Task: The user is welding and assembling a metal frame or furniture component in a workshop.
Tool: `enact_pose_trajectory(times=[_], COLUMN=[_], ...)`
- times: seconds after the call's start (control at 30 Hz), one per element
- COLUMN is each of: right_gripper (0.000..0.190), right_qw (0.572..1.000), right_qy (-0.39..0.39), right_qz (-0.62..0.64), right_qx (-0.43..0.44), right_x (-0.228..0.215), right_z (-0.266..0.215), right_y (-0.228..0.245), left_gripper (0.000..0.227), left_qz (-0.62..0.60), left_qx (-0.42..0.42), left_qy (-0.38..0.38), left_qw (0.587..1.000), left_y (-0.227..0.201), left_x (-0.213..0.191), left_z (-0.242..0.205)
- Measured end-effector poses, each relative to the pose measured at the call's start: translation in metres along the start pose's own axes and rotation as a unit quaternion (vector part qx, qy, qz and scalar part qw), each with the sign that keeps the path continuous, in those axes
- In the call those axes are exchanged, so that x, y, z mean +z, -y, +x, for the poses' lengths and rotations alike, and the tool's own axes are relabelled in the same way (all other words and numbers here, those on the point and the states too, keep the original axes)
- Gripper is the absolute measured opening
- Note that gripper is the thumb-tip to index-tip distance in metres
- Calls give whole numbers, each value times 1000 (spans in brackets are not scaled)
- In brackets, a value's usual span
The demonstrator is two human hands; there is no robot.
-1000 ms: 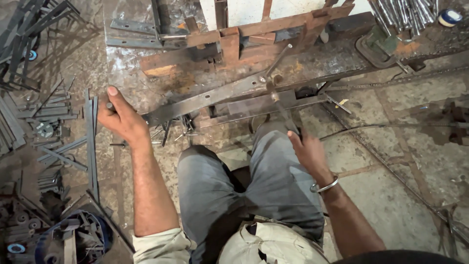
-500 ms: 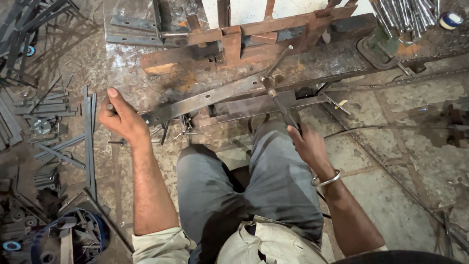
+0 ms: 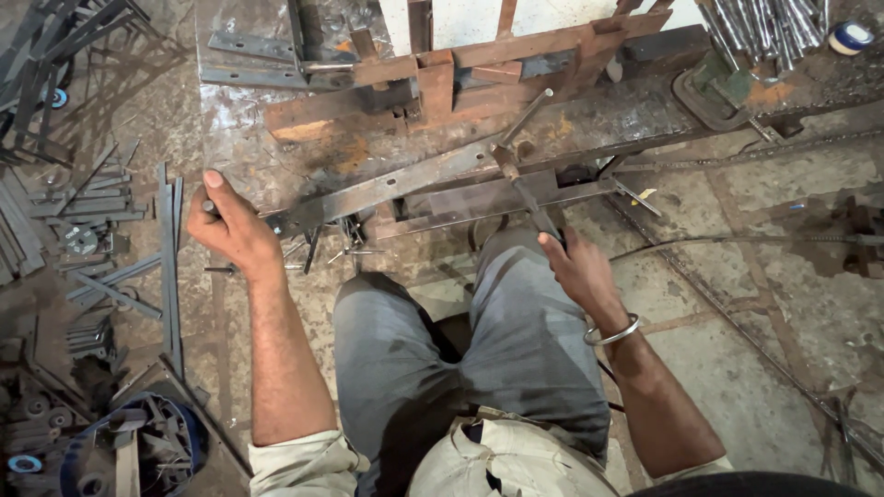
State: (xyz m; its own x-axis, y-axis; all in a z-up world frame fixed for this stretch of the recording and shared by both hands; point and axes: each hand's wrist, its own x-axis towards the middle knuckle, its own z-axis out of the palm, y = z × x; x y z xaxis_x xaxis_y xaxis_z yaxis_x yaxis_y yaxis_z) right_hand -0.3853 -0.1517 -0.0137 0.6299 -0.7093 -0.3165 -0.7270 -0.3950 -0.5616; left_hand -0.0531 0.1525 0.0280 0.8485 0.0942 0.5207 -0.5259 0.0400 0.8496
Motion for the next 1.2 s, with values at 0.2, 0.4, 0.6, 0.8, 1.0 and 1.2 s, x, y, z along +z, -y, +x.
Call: enact_pose_trajectory(times=[0.2, 0.4, 0.6, 0.8, 1.0, 1.2], right_gripper=[52, 43, 39, 36, 38, 35], right_qw=[1000, 993, 974, 979, 984, 953], right_qy=[0, 0, -1, -29, -41, 3], right_qz=[13, 120, 227, 197, 174, 302], right_qx=[6, 3, 28, 38, -5, -29], right_x=[0, -11, -7, -7, 5, 24], right_z=[-1, -18, -22, -23, -20, -14], right_y=[-7, -5, -31, -45, -54, -59], left_gripper=[56, 55, 47, 50, 54, 47], left_qz=[11, 3, -9, -117, -142, -198], left_qx=[9, -42, -177, -217, -171, -136], left_qy=[-7, -20, -87, -121, -110, -55], left_qw=[1000, 999, 980, 961, 969, 969], left_y=[10, 22, 66, 98, 57, 22], left_x=[0, 0, -9, -40, -90, -131], left_z=[-1, 4, 6, 8, 28, 39])
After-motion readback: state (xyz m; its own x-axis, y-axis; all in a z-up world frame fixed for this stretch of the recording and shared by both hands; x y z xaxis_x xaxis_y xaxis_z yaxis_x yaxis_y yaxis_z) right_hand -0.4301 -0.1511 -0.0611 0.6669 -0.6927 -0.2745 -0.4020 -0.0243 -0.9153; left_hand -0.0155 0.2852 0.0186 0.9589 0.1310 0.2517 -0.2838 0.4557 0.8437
